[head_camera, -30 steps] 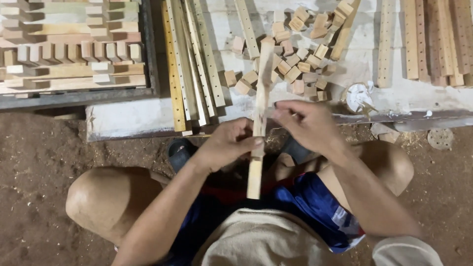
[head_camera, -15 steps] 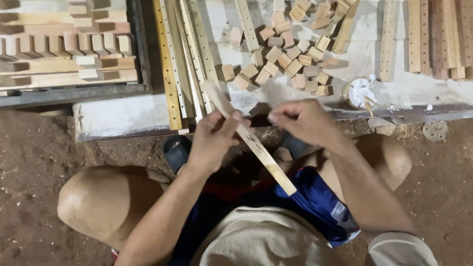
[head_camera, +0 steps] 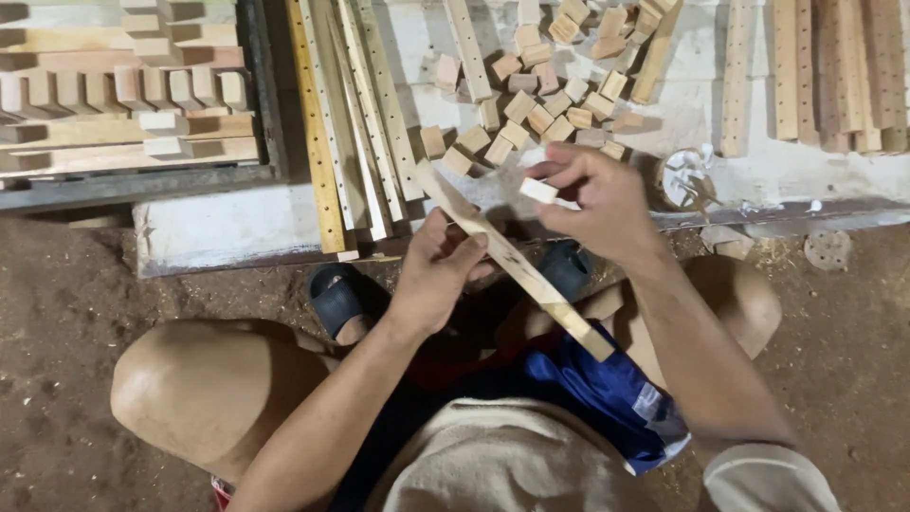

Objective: The person sits on the floor and repeatedly applies glue to small wooden blocks using a stick, then inserts them into slots on longer wooden strips. The person places the assembled pieces into a tray and continues the cycle.

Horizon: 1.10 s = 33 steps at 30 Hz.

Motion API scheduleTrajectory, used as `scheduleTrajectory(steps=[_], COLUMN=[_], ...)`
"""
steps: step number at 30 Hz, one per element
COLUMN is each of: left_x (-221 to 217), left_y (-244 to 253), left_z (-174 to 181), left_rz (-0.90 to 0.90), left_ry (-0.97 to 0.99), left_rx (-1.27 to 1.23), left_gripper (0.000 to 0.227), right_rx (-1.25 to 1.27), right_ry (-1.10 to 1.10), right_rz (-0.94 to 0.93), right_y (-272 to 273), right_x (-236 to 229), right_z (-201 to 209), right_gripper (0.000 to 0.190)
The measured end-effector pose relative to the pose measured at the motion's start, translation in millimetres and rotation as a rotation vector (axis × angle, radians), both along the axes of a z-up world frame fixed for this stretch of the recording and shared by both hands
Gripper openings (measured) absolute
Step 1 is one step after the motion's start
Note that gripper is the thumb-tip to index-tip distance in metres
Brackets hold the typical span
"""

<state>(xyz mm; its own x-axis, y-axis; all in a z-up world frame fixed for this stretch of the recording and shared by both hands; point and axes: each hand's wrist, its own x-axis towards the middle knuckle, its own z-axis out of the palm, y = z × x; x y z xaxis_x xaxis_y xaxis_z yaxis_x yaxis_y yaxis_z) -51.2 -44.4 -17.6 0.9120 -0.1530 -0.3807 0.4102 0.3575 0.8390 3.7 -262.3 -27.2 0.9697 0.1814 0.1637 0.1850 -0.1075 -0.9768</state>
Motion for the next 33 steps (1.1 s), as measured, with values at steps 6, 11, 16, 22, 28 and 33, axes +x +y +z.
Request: scheduleTrajectory(steps=[6, 11, 16, 22, 28, 33], left_x=[-15.1, -17.3, -21.2, -25.3, -21.8, -23.2], left_y=[-36.0, -45.5, -51.4, -55.9, -57.1, -53.9], left_z=[-19.6, -27.6, -33.9, -12.6, -5.2, -17.8], left_rz=[-0.068, -0.086, -0.062, -0.019, 0.001, 0.030], left_ry=[-0.102, -0.202, -0.288, -0.384, -0.391, -0.400], left_rx=[-0.167, -0.194, -0.192, -0.242, -0.197, -0.210], left_gripper=[0.038, 0.035, 0.049, 0.049, 0.044, 0.037], right_rx=[-0.137, -0.316, -0.237, -0.714, -0.747, -0.706], right_ry=[0.095, 0.120, 0.087, -0.290, -0.471, -0.631], right_rz=[-0.140, -0.203, -0.256, -0.391, -0.344, -0.358], right_y=[-17.1, -7.5, -7.6, -1.8, -1.5, 0.7], right_x=[-29.1, -66.0, -84.9, -83.4, -84.4, -85.2], right_z=[38.0, 56.2, 35.5, 28.6, 24.6, 14.2], right_gripper=[0.035, 0.027, 0.025, 0.025, 0.031, 0.029])
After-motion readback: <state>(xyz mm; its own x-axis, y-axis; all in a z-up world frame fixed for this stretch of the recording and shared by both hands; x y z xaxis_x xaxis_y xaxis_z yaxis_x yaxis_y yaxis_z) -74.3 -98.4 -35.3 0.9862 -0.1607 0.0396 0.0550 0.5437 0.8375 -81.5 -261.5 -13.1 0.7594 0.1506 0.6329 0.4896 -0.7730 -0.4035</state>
